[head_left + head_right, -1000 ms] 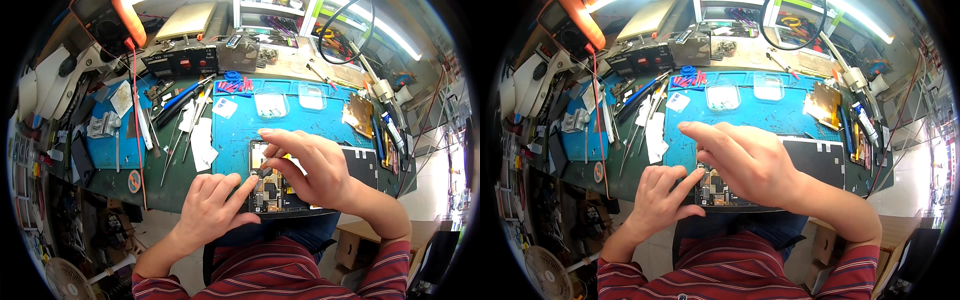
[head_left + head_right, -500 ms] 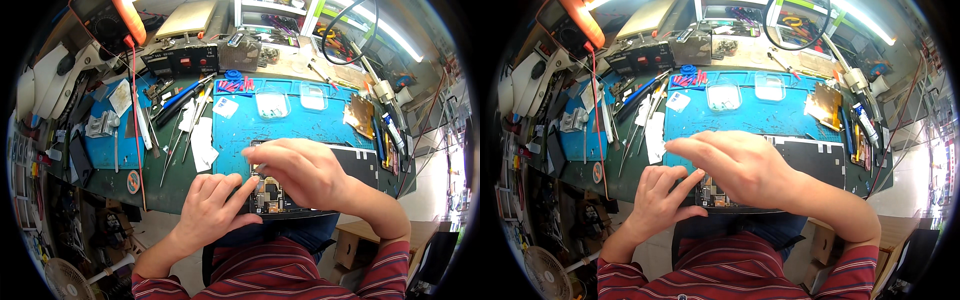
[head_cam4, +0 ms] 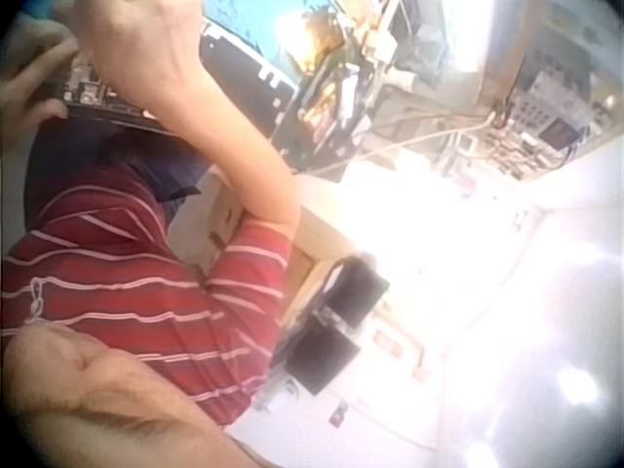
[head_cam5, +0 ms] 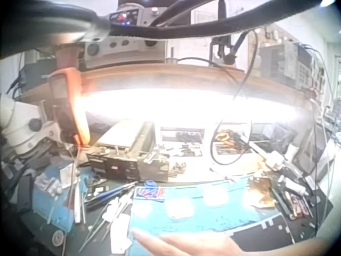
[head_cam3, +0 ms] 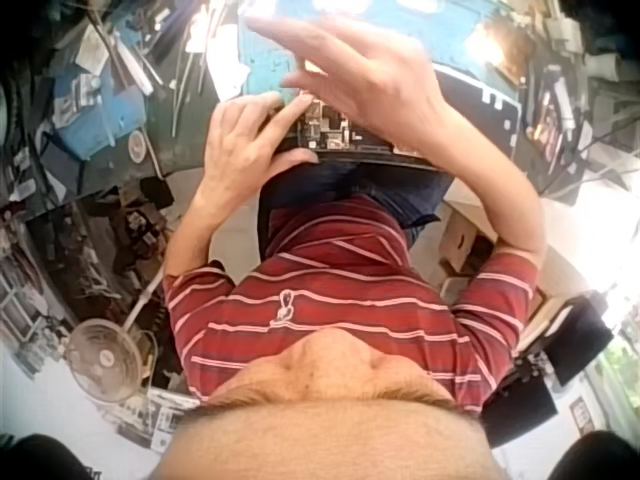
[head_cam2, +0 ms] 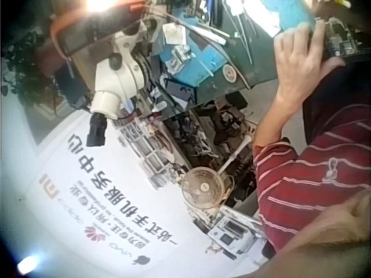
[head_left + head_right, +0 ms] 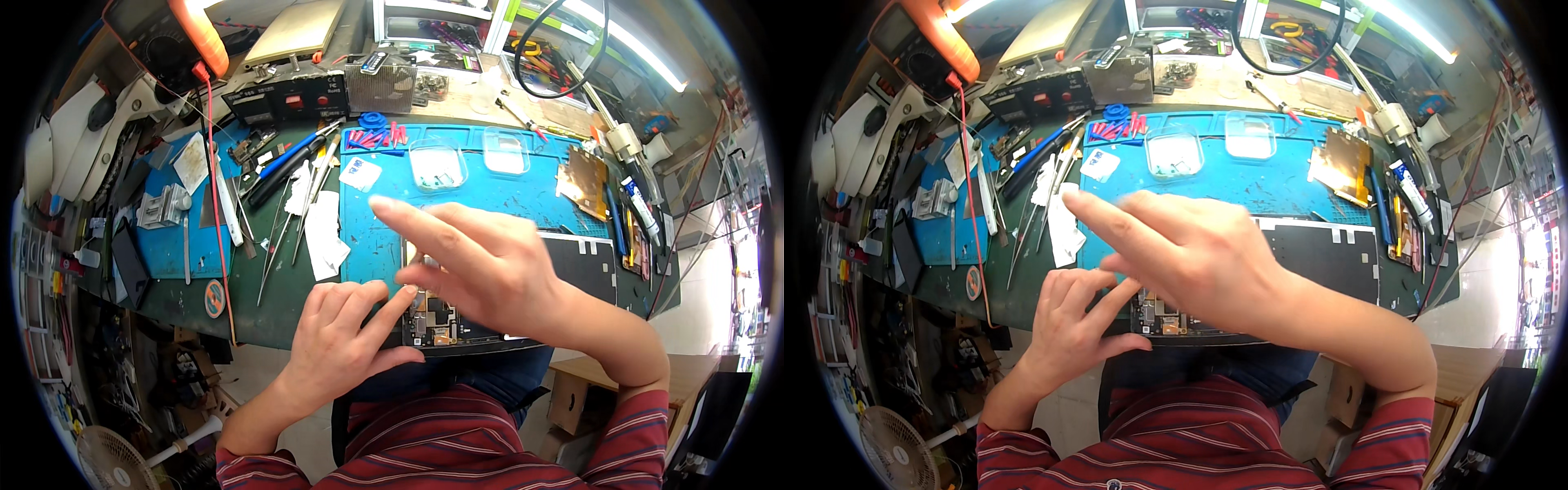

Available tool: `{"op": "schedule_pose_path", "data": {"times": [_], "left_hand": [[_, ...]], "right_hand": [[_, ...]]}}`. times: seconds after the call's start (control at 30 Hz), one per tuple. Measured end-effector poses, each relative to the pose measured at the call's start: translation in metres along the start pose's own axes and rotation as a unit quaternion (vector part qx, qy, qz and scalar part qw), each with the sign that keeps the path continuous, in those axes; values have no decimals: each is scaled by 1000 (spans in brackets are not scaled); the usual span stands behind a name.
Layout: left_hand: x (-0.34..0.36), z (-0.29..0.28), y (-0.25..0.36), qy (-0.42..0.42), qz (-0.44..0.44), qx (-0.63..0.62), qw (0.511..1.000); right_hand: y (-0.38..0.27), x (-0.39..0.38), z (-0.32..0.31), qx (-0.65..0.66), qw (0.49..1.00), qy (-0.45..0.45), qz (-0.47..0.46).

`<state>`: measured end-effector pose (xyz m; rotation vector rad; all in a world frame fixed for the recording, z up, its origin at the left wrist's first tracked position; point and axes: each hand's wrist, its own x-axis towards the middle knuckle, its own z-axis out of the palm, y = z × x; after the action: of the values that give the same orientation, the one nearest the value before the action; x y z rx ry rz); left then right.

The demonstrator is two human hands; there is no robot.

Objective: The person assembles a tablet by placing a metal shielding plate over the internal components, then secures it with multiple screws using a screwdriver. The device is flipped to show the back cover is attached.

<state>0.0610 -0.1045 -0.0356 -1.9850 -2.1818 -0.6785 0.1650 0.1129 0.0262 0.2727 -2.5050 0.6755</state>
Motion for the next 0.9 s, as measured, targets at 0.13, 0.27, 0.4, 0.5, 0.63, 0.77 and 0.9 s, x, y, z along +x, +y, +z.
{"op": "schedule_pose_path", "data": {"times": [0.13,0.27,0.4,0.5,0.63,0.77,0.9], "left_hand": [[1,0,-1,2,2,-4,1000],[0,1,-1,5,0,0,1000],[1,1,-1,7,2,0,1000],[0,1,0,8,-1,5,1000],[0,1,-1,9,2,1,1000],[1,0,0,7,1,2,1000],[2,0,0,10,4,0,1000]], "right_hand": [[2,-4,7,104,993,-23,43],[-2,-6,3,45,997,-37,40],[-6,-5,-1,49,996,-57,56],[-6,-6,-2,16,997,-50,55],[-6,-2,4,46,997,-33,58],[-6,1,6,32,999,1,17],[-8,0,-2,50,995,-37,74]]}}
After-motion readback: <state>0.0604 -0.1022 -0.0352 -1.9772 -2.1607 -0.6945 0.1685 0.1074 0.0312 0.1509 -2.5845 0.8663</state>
